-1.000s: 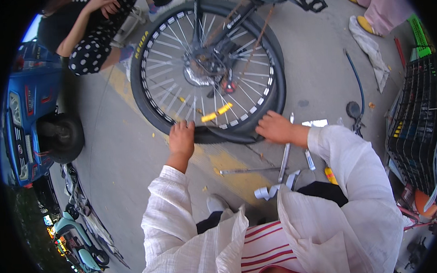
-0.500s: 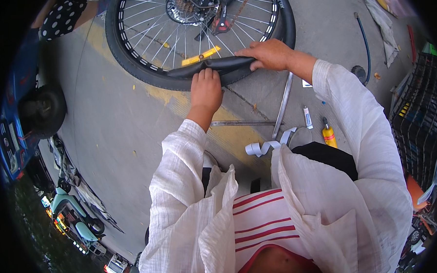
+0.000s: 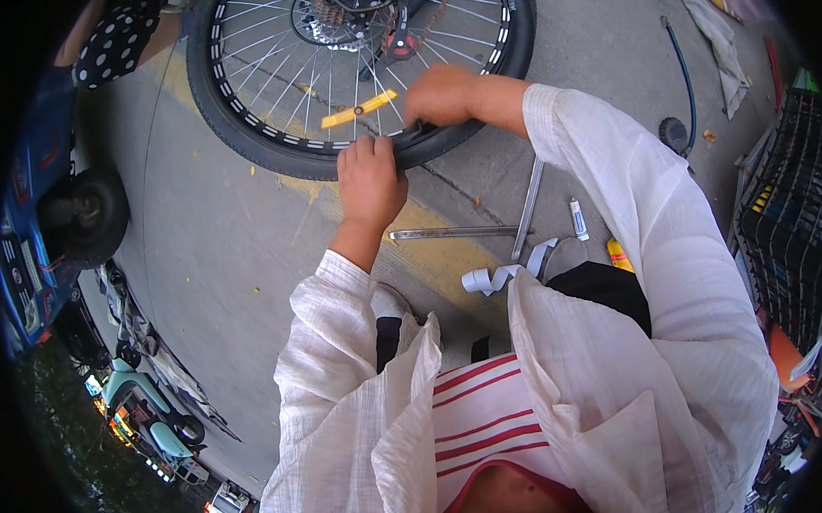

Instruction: The person installs a new inner tube into a bicycle tire, seats the tire bead onto the rim, and inflates the tire using a hand pump. The person then walks to an electric scooter and adjusts the handlebar controls.

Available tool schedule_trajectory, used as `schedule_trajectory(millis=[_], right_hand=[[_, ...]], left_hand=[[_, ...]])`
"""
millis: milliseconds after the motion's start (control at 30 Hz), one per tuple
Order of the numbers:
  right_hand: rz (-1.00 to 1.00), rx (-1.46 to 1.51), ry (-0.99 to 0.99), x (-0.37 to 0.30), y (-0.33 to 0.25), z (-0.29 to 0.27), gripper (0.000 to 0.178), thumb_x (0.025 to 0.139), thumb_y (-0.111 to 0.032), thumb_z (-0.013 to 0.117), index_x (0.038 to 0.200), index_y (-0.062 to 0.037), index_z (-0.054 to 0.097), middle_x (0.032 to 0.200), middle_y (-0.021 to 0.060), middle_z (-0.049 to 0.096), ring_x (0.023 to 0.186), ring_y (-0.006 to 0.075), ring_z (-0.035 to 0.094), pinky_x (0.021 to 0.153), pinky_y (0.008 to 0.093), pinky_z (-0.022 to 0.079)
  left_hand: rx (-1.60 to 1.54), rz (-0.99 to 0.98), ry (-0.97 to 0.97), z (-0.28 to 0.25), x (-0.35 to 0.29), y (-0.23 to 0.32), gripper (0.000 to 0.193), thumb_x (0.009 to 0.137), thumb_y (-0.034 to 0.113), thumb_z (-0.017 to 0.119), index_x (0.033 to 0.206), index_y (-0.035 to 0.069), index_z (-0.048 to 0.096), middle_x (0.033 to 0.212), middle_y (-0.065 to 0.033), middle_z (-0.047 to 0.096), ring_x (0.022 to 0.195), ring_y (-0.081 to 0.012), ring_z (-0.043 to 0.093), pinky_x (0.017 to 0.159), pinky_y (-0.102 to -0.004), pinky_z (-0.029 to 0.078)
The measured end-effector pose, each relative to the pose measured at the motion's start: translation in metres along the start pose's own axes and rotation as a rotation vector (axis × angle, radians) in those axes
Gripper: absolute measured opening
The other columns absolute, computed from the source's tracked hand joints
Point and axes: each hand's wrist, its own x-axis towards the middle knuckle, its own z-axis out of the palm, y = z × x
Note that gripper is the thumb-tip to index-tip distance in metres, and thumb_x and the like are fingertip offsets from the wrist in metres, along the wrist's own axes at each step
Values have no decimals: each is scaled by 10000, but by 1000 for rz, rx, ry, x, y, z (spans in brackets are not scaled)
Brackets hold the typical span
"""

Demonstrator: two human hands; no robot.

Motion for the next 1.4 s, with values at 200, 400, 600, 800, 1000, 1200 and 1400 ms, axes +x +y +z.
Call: schedule_trajectory(millis=[200, 400, 600, 800, 1000, 1200, 1400], right_hand=[[43, 283, 91, -18, -13, 12, 228, 823, -239, 642, 1026, -142, 674, 1028, 141, 675, 976, 341, 640, 779, 472, 492], [46, -9, 231, -84, 4, 41, 503, 691, -411, 781, 1055, -80, 673, 964, 119, 612, 966, 319, 592, 833, 434, 472], [46, -25, 252, -91, -17, 81, 390, 690, -335, 802, 968, -101, 661, 1015, 94, 581, 974, 287, 595, 787, 412, 500], [159, -84, 221, -70, -17, 99, 189, 794, -204, 638, 953, -101, 651, 924, 121, 644, 777, 289, 689, 623, 428, 545], [427, -131, 404, -66, 8, 80, 100, 777, -118, 595, 848, -80, 655, 955, 166, 620, 707, 323, 687, 565, 442, 550], [623, 39, 227, -58, -18, 52, 146, 786, -106, 603, 856, -65, 725, 877, 164, 713, 828, 322, 707, 708, 436, 570], [510, 343, 484, -65, -23, 85, 313, 769, -151, 690, 971, 24, 529, 805, 253, 659, 788, 435, 654, 680, 493, 524]], left_hand=[[78, 28, -176, 2, 5, -16, 398, 636, 263, 826, 955, 110, 644, 949, -83, 594, 967, -291, 589, 832, -413, 446], [152, 97, -267, 20, -7, -53, 310, 654, 230, 808, 888, 87, 662, 920, -73, 600, 961, -282, 587, 864, -410, 453], [42, 215, 29, 38, -36, -39, 322, 715, 169, 751, 984, 38, 631, 1022, -136, 607, 1000, -330, 579, 885, -437, 461], [-182, 162, -94, 72, -42, -15, 324, 741, 146, 715, 1036, 48, 624, 1025, -129, 607, 998, -320, 577, 845, -436, 479], [3, -26, -145, 80, -33, 17, 604, 675, 233, 787, 1212, 65, 568, 1052, -114, 576, 1034, -304, 550, 852, -417, 474], [109, -72, -63, 74, -16, 25, 392, 639, 240, 806, 924, 81, 589, 980, -102, 549, 998, -306, 540, 859, -427, 415], [-30, -86, 12, 68, -28, 32, 342, 647, 126, 782, 909, 70, 569, 955, -110, 532, 965, -321, 534, 844, -425, 423]])
